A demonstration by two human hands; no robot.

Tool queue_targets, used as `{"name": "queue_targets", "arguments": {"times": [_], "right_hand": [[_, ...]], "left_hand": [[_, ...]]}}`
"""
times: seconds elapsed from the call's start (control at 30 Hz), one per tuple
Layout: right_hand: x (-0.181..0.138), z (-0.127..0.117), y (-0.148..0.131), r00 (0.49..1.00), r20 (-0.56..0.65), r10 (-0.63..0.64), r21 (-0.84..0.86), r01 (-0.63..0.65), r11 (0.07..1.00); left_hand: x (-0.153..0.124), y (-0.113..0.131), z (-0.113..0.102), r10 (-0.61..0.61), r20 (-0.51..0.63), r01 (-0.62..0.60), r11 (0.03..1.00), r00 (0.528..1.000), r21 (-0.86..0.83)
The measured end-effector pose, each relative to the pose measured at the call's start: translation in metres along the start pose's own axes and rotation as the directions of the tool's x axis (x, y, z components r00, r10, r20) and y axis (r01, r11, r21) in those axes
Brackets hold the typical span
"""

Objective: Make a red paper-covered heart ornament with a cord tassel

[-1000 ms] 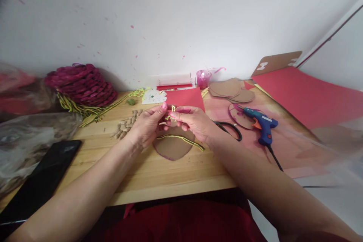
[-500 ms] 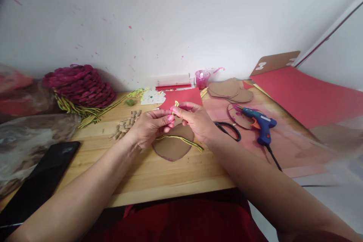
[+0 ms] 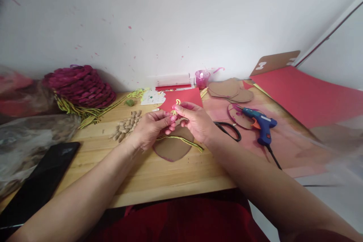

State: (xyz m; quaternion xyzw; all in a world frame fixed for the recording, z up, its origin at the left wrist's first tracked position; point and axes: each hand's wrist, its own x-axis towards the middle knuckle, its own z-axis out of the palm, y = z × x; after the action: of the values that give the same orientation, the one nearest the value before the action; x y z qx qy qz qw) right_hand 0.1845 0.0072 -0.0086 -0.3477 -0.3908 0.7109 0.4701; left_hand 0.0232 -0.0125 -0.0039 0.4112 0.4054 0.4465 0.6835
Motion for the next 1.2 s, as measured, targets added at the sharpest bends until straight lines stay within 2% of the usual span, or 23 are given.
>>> {"name": "queue_targets", "arguments": {"times": [0.2, 0.43, 0.53, 0.73, 0.93, 1.07, 1.2], "right_hand": [[0.0013, -0.0022, -0.0039, 0.999, -0.032, -0.009, -0.032, 0.008, 0.999], [0.0022, -0.0053, -0.0031, 1.0, -0.03, -0.004, -0.027, 0.003, 1.0], [0.0026, -0.0064, -0.0031, 0.999, -0.046, -0.006, -0.032, 0.004, 0.999], [0.0024, -0.0066, -0.004, 0.999, -0.034, 0.0, -0.018, -0.001, 1.0], [0.0034, -0.007, -0.0052, 0.999, -0.043, -0.029, -0.021, 0.028, 0.999], [0.0025, -0.0063, -0.0052, 0.998, -0.038, -0.052, -0.055, 0.05, 0.997], [0.0012, -0.0054, -0.0045, 0.996, -0.037, -0.079, -0.09, 0.075, 0.993]], "left_hand": [[0.0, 0.0011, -0.002, 0.043, -0.026, -0.039, 0.991, 0.999, 0.132], [-0.0023, -0.0002, -0.0052, 0.214, 0.038, -0.212, 0.898, 0.976, 0.386], [-0.0033, -0.001, -0.006, 0.226, 0.054, -0.228, 0.883, 0.973, 0.411], [-0.0037, 0.0003, -0.0043, 0.204, 0.05, -0.207, 0.906, 0.978, 0.37], [-0.0048, 0.0047, 0.0007, 0.07, -0.032, -0.063, 0.978, 0.997, 0.2], [-0.0049, 0.0058, 0.0017, -0.021, -0.048, 0.025, 0.995, 0.999, 0.096], [-0.0044, 0.0058, 0.0011, -0.065, -0.061, 0.071, 0.993, 0.996, 0.093]]}}
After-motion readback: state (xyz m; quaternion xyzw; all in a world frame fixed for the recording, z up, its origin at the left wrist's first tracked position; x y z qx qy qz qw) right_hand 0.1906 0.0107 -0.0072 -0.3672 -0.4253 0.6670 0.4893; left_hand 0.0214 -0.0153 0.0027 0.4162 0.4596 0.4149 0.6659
